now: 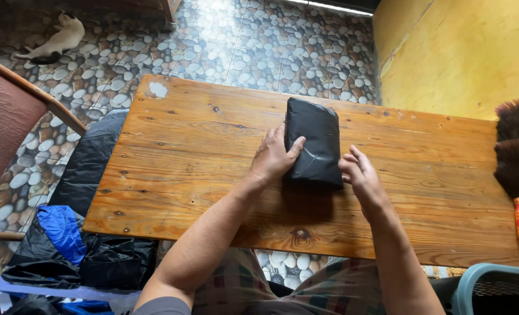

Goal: The person folds a large black plastic sheet on a wooden table, using a brush to smooth it out. They then fold the sheet into a compact rectangular shape and place it into a plastic basket.

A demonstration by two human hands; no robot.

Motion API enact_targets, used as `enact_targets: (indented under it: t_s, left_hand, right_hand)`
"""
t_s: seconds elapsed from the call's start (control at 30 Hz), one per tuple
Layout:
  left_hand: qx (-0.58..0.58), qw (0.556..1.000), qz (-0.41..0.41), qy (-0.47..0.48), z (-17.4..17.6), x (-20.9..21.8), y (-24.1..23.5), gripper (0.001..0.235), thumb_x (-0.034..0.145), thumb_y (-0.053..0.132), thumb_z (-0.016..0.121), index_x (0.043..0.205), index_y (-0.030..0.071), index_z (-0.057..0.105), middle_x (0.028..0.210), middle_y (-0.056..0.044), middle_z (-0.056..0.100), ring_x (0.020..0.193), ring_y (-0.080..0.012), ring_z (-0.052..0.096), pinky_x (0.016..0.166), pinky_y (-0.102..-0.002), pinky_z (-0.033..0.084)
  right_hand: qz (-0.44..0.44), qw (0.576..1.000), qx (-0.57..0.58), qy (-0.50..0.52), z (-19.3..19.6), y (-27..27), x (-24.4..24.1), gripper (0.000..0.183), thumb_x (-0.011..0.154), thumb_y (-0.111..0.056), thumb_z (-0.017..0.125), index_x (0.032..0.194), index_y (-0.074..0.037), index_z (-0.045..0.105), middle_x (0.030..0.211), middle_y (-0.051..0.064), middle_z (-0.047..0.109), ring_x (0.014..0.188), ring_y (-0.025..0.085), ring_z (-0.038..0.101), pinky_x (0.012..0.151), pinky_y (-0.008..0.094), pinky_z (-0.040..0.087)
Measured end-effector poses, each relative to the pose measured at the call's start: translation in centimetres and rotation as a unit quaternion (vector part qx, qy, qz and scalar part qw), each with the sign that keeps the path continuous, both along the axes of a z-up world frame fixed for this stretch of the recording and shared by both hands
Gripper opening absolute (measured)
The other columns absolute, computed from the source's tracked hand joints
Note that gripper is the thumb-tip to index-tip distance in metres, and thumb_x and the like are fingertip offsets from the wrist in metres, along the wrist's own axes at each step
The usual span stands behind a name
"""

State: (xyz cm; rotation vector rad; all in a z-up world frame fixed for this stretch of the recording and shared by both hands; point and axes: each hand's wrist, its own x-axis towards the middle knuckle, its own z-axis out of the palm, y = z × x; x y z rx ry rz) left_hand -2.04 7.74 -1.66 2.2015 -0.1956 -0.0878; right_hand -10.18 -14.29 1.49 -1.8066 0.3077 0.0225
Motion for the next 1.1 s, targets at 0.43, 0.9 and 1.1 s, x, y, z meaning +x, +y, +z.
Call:
enact_targets:
  t_s: [0.43,0.9,1.1]
  left_hand:
    - [-0.361,0.916,-0.062,-0.165,0.6,-0.9,-1.2,0.083,0.093,0.023,0.08,0.158,-0.003,0.035,0.124,-0.015,0.055,0.113,-0.0189,0.056,0.098,-0.03,0.049]
    - [-0.146,0.989,-0.015,0.005,6.9,-3.6,-0.1,0.054,0.072,0.064,0.078,0.103,0.021,0.069,0.077,-0.019,0.07,0.084,-0.0393,0.074,0.073,-0.046,0.056]
    - [-0.067,0.99,-0.126,-0.011,4.2,-2.9,-0.5,0.042,0.081,0.059,0.072,0.107,0.026,0.067,0.078,-0.013,0.072,0.085,-0.0357,0.074,0.074,-0.046,0.058]
  right_hand:
    - [-0.1,0.956,0.218,-0.17,4.0,4.5,2.3,0.03,0.091,-0.025,0.085,0.105,-0.012,0.061,0.087,0.001,0.069,0.078,0.011,0.074,0.068,0.027,0.064]
    - [-0.037,0.729,-0.404,-0.552,7.5,1.7,2.5,0.082,0.107,-0.049,0.058,0.152,0.016,0.037,0.151,0.035,0.039,0.146,0.056,0.033,0.122,0.063,0.021]
    - [0.096,0.586,-0.601,-0.535,8.5,4.4,2.1,0.05,0.104,-0.051,0.048,0.128,-0.018,0.076,0.138,0.007,0.072,0.144,0.03,0.056,0.127,0.061,0.017]
